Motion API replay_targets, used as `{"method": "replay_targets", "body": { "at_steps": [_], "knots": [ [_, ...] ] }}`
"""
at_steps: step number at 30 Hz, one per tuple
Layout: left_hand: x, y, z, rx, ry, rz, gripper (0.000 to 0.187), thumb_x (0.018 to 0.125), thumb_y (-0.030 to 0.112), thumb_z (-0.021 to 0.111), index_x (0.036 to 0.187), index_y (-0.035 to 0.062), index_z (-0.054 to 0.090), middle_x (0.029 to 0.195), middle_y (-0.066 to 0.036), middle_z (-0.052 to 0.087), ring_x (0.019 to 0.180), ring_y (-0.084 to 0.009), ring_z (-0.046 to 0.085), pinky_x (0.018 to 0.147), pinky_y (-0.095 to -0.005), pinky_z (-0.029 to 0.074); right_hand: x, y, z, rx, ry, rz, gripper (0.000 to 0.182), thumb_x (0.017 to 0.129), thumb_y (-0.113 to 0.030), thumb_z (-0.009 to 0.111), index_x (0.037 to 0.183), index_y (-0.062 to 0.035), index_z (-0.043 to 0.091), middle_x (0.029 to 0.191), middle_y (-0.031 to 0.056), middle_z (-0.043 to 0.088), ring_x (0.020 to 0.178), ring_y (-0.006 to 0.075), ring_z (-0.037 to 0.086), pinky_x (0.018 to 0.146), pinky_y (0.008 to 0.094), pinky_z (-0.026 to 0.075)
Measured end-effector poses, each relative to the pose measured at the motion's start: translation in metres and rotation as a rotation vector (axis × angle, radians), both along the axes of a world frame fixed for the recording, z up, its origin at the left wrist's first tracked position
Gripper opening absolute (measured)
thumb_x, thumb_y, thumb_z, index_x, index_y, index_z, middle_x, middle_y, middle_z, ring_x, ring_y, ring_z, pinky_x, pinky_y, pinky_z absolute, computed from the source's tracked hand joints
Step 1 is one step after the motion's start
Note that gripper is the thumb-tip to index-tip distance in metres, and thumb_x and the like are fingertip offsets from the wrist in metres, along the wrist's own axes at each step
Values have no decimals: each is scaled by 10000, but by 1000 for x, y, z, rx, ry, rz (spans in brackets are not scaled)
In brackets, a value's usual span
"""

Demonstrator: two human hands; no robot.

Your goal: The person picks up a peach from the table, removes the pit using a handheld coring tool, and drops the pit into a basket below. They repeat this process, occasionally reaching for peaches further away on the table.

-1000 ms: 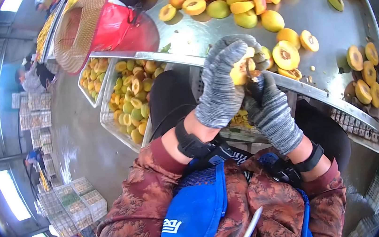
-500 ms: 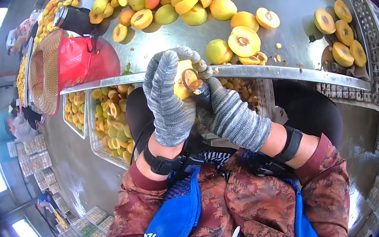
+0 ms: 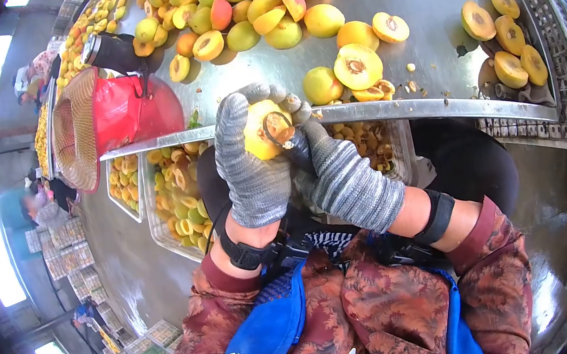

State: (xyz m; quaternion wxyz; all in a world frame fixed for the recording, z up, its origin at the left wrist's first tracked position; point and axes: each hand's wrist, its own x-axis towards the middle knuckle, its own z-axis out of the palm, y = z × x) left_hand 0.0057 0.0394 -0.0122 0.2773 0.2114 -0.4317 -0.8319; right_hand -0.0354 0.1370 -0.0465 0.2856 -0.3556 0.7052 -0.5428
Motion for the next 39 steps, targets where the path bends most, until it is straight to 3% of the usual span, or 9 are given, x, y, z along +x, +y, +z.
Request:
{"method": "replay_targets", "body": {
  "at_steps": [6, 9, 12, 19, 30, 34, 36, 37, 39],
  "knots": [
    [1, 4, 2, -66, -69, 76, 294, 853, 308, 441, 961, 39, 496, 869, -102, 556, 821, -215, 557, 778, -355, 454, 2, 0, 5, 58, -113, 7, 474, 731, -116, 578, 1142, -25, 360, 857, 236, 565, 787, 412, 559, 620, 423, 468],
    [3, 8, 5, -216, -53, 87, 307, 858, 313, 424, 972, 35, 487, 877, -104, 555, 828, -219, 556, 787, -362, 451, 3, 2, 7, 59, -128, 19, 479, 729, -118, 584, 1139, -23, 356, 833, 234, 565, 772, 411, 557, 610, 430, 462],
    [4, 5, 4, -81, -34, 83, 313, 860, 308, 414, 986, 29, 481, 890, -109, 555, 834, -224, 555, 792, -366, 450, 3, 2, 7, 56, -145, 38, 483, 725, -120, 594, 1136, -24, 357, 826, 237, 562, 756, 410, 558, 602, 427, 462],
    [7, 5, -2, -218, -33, 9, 359, 858, 337, 389, 997, 24, 497, 924, -114, 563, 881, -219, 538, 827, -336, 418, 8, 2, 2, 24, -146, 14, 468, 725, -116, 601, 1125, -33, 372, 789, 222, 572, 729, 403, 568, 592, 419, 474],
    [13, -1, -8, -501, -122, 105, 334, 842, 308, 403, 949, 12, 516, 870, -113, 566, 811, -202, 541, 760, -316, 434, 6, 1, -1, -42, -107, 84, 545, 729, -109, 593, 1192, -5, 326, 780, 206, 578, 702, 370, 589, 565, 400, 480],
    [16, -4, -4, -403, -82, 17, 283, 843, 237, 457, 939, -19, 532, 886, -121, 575, 807, -189, 562, 739, -305, 461, 4, 4, 1, -115, -116, 128, 631, 726, -105, 593, 1254, -10, 262, 812, 211, 581, 716, 372, 589, 580, 392, 483],
    [15, -7, -16, -635, -174, 153, 292, 839, 257, 469, 904, -19, 540, 860, -119, 581, 772, -183, 567, 703, -300, 468, -2, 5, 6, -140, -91, 149, 661, 725, -100, 592, 1274, -10, 236, 826, 210, 584, 729, 368, 591, 591, 388, 485],
    [13, -4, -13, -633, -176, 154, 292, 839, 257, 469, 904, -19, 540, 860, -119, 581, 772, -183, 567, 703, -300, 468, -7, 6, 8, -2, -103, 253, 680, 722, -93, 590, 1286, -12, 218, 840, 212, 585, 745, 364, 594, 606, 386, 488],
    [10, 3, -1, -216, -164, 175, 304, 842, 271, 466, 877, -22, 540, 789, -116, 585, 706, -179, 571, 656, -294, 470, -7, 7, 7, 139, -115, 361, 699, 720, -86, 587, 1297, -13, 199, 854, 214, 585, 760, 360, 596, 620, 385, 490]
  ]
}}
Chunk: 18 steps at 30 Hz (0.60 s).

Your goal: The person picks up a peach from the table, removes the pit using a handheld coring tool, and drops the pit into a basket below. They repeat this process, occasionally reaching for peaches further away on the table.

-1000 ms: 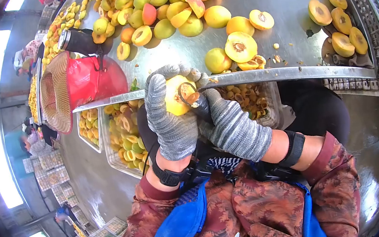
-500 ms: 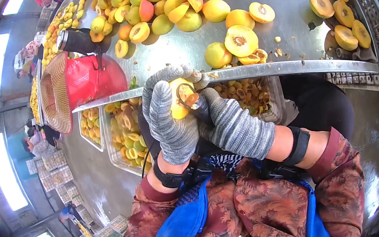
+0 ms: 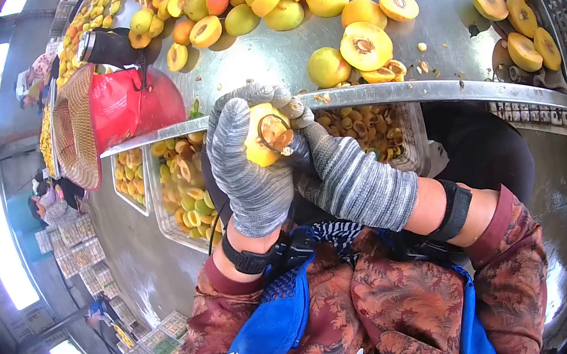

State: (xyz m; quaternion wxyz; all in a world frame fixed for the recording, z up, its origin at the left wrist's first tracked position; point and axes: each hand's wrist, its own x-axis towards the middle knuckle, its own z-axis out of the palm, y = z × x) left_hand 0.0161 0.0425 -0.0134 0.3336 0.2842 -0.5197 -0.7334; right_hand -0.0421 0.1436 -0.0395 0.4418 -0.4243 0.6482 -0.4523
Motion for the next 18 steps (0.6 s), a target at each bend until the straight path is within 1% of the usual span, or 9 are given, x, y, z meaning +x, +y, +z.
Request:
{"method": "replay_targets", "body": {
  "at_steps": [2, 4, 5, 8, 9, 10, 11, 14, 18],
  "knots": [
    [3, -3, -4, -106, 12, -65, 304, 846, 270, 457, 880, -21, 538, 762, -114, 584, 678, -179, 571, 644, -292, 469, 10, -3, -3, -204, -70, -206, 688, 714, -81, 589, 1288, -9, 216, 870, 217, 584, 793, 344, 598, 650, 374, 491],
    [4, -5, -5, -268, 16, -167, 296, 846, 264, 451, 880, -17, 539, 718, -111, 583, 637, -184, 568, 627, -289, 465, 12, -6, 0, -134, -54, -194, 677, 713, -78, 591, 1281, -6, 231, 879, 219, 584, 807, 334, 598, 663, 364, 490],
    [4, -4, -4, -265, 15, -167, 296, 846, 264, 451, 880, -17, 539, 718, -111, 583, 637, -184, 568, 627, -289, 465, 13, -6, 1, -62, -41, -182, 665, 712, -74, 594, 1274, -3, 246, 888, 221, 583, 822, 324, 598, 675, 354, 489],
    [-1, -3, -1, -176, 9, -123, 298, 836, 261, 462, 866, -23, 546, 722, -119, 586, 638, -190, 569, 625, -290, 466, 14, -7, -1, -58, -85, -217, 615, 712, -74, 604, 1239, 5, 298, 891, 203, 589, 835, 299, 602, 695, 333, 486],
    [-1, -3, -1, -58, 26, -127, 300, 830, 261, 468, 851, -26, 552, 718, -121, 585, 642, -193, 569, 627, -291, 467, 13, -7, -2, -58, -82, -214, 615, 712, -74, 604, 1239, 5, 298, 891, 203, 589, 835, 299, 602, 695, 333, 486],
    [-2, -3, -1, 60, 44, -132, 302, 824, 260, 475, 836, -30, 557, 713, -123, 584, 647, -195, 570, 629, -292, 468, 11, -8, -4, 1, -99, -178, 593, 715, -77, 607, 1223, 8, 315, 884, 195, 592, 823, 294, 605, 691, 331, 486],
    [-1, -5, 0, 60, 44, -127, 302, 824, 260, 475, 836, -30, 557, 713, -123, 584, 647, -195, 570, 629, -292, 468, 11, -8, -5, 60, -119, -137, 570, 717, -79, 610, 1207, 11, 332, 878, 186, 595, 811, 289, 609, 686, 328, 486],
    [3, -23, -1, -23, -33, -399, 325, 799, 283, 498, 792, -32, 580, 715, -125, 591, 674, -186, 575, 641, -278, 467, 14, -5, -5, 63, -169, -127, 548, 718, -102, 622, 1177, 25, 351, 846, 184, 597, 780, 288, 612, 662, 332, 488],
    [3, -36, 1, -138, -109, -571, 309, 773, 281, 529, 766, -22, 593, 714, -98, 595, 673, -159, 563, 654, -265, 455, 11, -1, 7, 40, -79, -111, 557, 713, -129, 634, 1164, 39, 353, 824, 192, 598, 767, 291, 613, 641, 345, 487]
  ]
}}
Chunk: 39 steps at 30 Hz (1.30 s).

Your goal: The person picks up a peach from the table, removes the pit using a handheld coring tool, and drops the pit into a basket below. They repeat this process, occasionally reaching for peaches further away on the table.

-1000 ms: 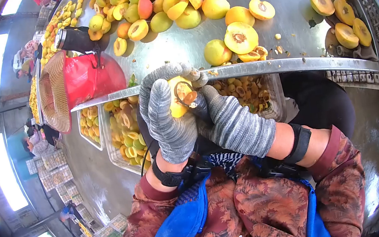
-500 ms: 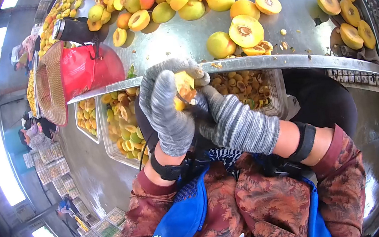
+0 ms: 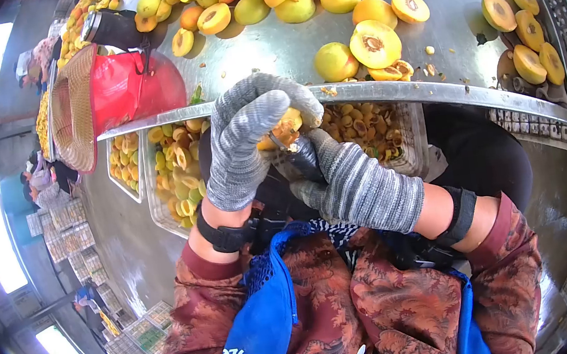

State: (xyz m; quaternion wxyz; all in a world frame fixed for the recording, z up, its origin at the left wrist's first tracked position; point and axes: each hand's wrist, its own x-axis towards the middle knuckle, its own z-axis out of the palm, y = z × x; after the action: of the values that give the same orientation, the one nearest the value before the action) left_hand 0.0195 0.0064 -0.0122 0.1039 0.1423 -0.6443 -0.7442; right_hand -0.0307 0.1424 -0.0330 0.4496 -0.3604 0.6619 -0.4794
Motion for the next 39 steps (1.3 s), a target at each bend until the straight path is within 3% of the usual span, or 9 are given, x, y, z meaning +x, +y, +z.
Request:
{"method": "replay_targets", "body": {
  "at_steps": [9, 12, 19, 23, 25, 29, 35, 36, 39],
  "knots": [
    [-8, -6, 17, -188, -145, -123, 345, 704, 296, 554, 723, -46, 598, 686, -142, 596, 654, -222, 579, 649, -313, 469, 4, 4, 1, 39, -10, 1, 495, 721, -144, 640, 1113, 42, 402, 780, 131, 590, 643, 236, 604, 568, 323, 477],
    [-8, -7, 12, -162, -155, -140, 362, 710, 311, 539, 726, -47, 593, 681, -139, 594, 638, -209, 576, 617, -290, 463, -7, 7, 7, 23, -734, 140, 311, 765, -149, 624, 986, -3, 460, 680, 2, 509, 556, 84, 501, 501, 221, 430],
    [-5, -2, 1, -95, -61, -11, 361, 722, 311, 518, 696, -45, 572, 650, -149, 573, 611, -223, 567, 602, -302, 472, -9, 11, -3, -157, -1170, 253, 235, 777, -209, 612, 819, -4, 503, 604, 42, 509, 403, 111, 476, 367, 234, 400],
    [-1, 4, 6, 277, -24, -36, 354, 758, 316, 493, 779, -34, 550, 672, -153, 562, 618, -236, 566, 607, -342, 491, -15, 10, 1, -152, -1235, 381, 237, 766, -204, 616, 845, -6, 514, 612, 32, 510, 424, 98, 473, 370, 221, 393],
    [1, 7, 4, 394, -1, -26, 349, 779, 311, 479, 823, -30, 541, 695, -154, 562, 631, -240, 568, 614, -353, 497, -17, 8, 10, -115, -1116, 371, 221, 764, -173, 614, 870, -8, 510, 627, 30, 516, 452, 106, 492, 394, 232, 402],
    [3, 13, 11, 491, 131, 105, 376, 803, 320, 472, 841, -44, 558, 744, -149, 574, 690, -217, 570, 669, -308, 479, -1, -5, -12, -272, 190, 113, 230, 749, -92, 613, 925, -37, 475, 642, 43, 551, 534, 162, 550, 490, 288, 446],
    [14, 0, 8, 490, 147, 309, 318, 839, 268, 483, 912, -36, 541, 801, -147, 587, 748, -214, 585, 727, -310, 482, -9, -7, -6, 30, 466, 215, 257, 757, -145, 587, 949, -37, 456, 717, 198, 568, 691, 369, 570, 569, 407, 449],
    [16, 6, 9, -232, 254, 363, 298, 853, 262, 468, 902, -23, 542, 793, -126, 590, 740, -185, 577, 730, -300, 468, -9, -5, -6, -11, 438, 174, 248, 756, -140, 586, 939, -35, 455, 705, 197, 565, 685, 364, 572, 566, 407, 450],
    [24, -6, 0, -154, 268, 268, 302, 803, 257, 538, 971, 6, 522, 827, -106, 595, 778, -200, 596, 696, -290, 505, -6, -4, -4, -51, 435, 99, 237, 759, -141, 578, 929, -32, 455, 697, 197, 562, 678, 355, 574, 560, 409, 449]
  ]
}}
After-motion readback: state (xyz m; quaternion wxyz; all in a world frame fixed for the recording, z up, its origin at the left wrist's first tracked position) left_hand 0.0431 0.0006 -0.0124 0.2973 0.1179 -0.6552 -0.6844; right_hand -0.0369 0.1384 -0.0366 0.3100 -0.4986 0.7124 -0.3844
